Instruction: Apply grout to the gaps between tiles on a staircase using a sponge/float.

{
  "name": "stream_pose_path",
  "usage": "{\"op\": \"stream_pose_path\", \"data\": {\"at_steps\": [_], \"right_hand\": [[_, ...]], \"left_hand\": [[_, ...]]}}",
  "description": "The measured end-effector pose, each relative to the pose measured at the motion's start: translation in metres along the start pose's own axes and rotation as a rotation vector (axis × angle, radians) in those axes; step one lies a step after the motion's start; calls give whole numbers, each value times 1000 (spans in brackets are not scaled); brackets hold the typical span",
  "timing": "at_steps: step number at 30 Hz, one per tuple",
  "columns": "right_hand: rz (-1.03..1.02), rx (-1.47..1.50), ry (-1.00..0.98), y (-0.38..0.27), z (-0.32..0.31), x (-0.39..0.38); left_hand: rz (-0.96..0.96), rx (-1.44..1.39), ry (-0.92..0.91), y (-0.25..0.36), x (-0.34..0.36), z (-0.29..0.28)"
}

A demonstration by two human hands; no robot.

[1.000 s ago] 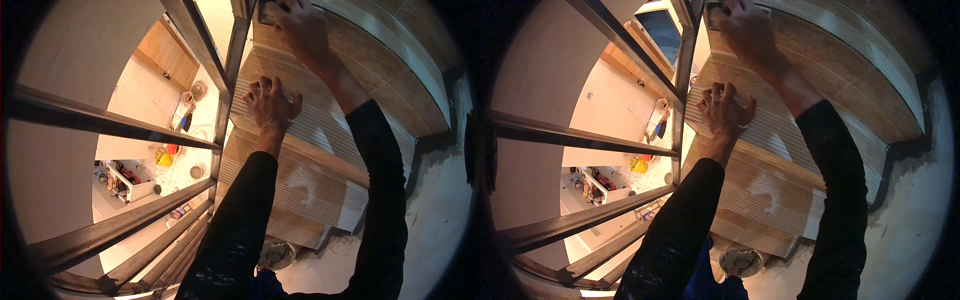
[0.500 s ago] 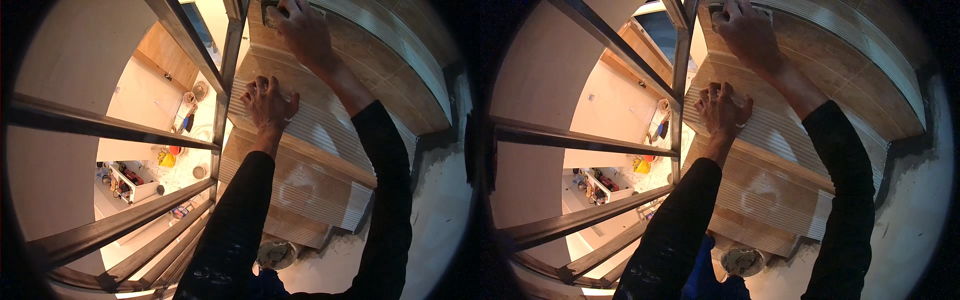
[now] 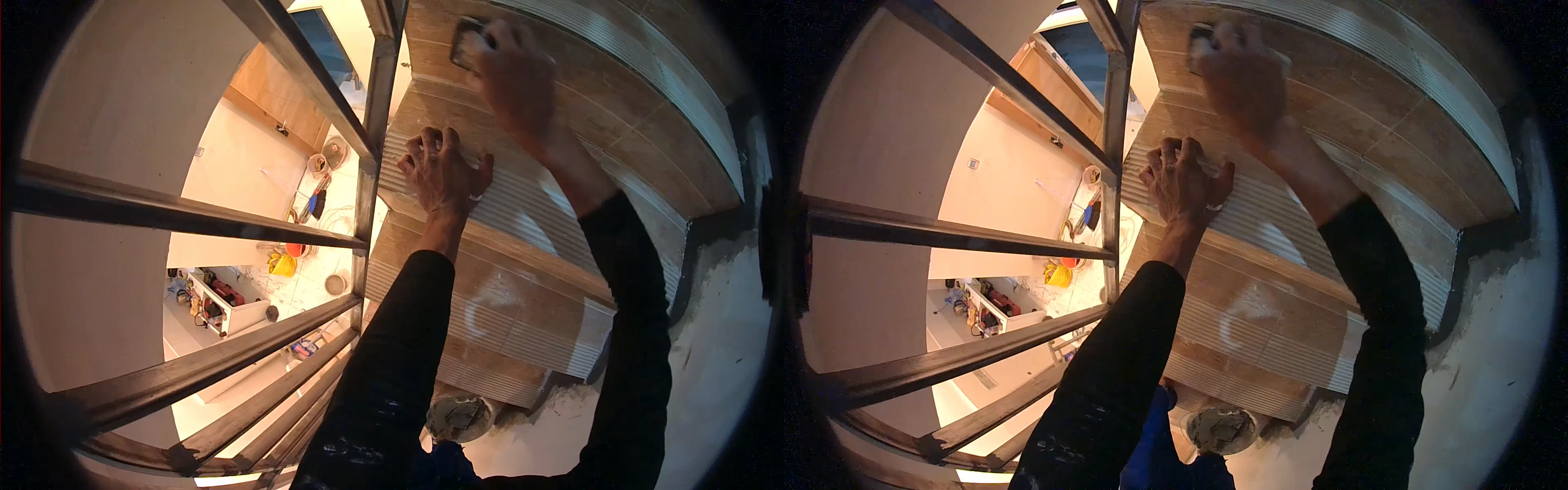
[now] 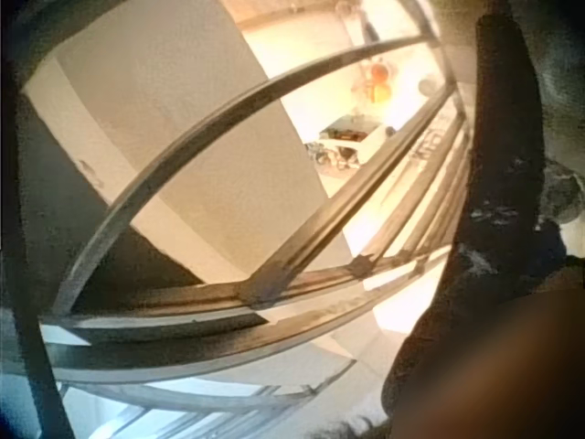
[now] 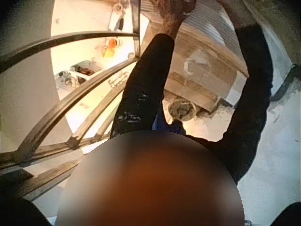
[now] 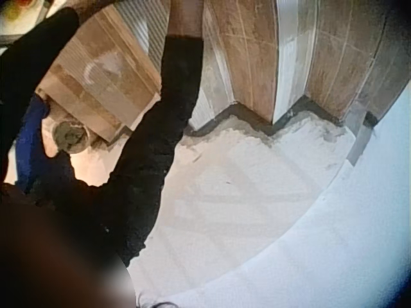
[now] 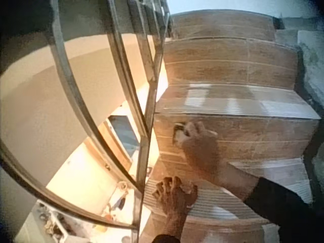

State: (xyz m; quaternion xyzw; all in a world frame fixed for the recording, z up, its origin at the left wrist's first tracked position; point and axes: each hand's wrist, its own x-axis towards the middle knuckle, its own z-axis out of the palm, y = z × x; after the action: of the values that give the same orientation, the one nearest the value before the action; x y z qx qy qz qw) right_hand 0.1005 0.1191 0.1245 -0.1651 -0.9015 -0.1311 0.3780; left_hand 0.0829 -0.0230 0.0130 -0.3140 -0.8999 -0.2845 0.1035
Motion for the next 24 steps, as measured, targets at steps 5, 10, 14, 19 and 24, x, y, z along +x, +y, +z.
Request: {"op": "stream_pose_path", "data": {"at_steps": [5,10,14,19,24], "right_hand": [[5,257,131,20,-33,-40],[985,2309,-125,39,27,-84],[743,2677,-400,49,74,-110],[883,2553,-383,40,57,-106],[989,2408,-356,37,65,-94]], "left_hand": [[6,17,-5,1,0,-5],[0,15,8,0,3,-4],[21,-6,32,2,-1,5],[48,-136,131,-7,-1,8],[66,-389,270,-5,-3,-4]]}}
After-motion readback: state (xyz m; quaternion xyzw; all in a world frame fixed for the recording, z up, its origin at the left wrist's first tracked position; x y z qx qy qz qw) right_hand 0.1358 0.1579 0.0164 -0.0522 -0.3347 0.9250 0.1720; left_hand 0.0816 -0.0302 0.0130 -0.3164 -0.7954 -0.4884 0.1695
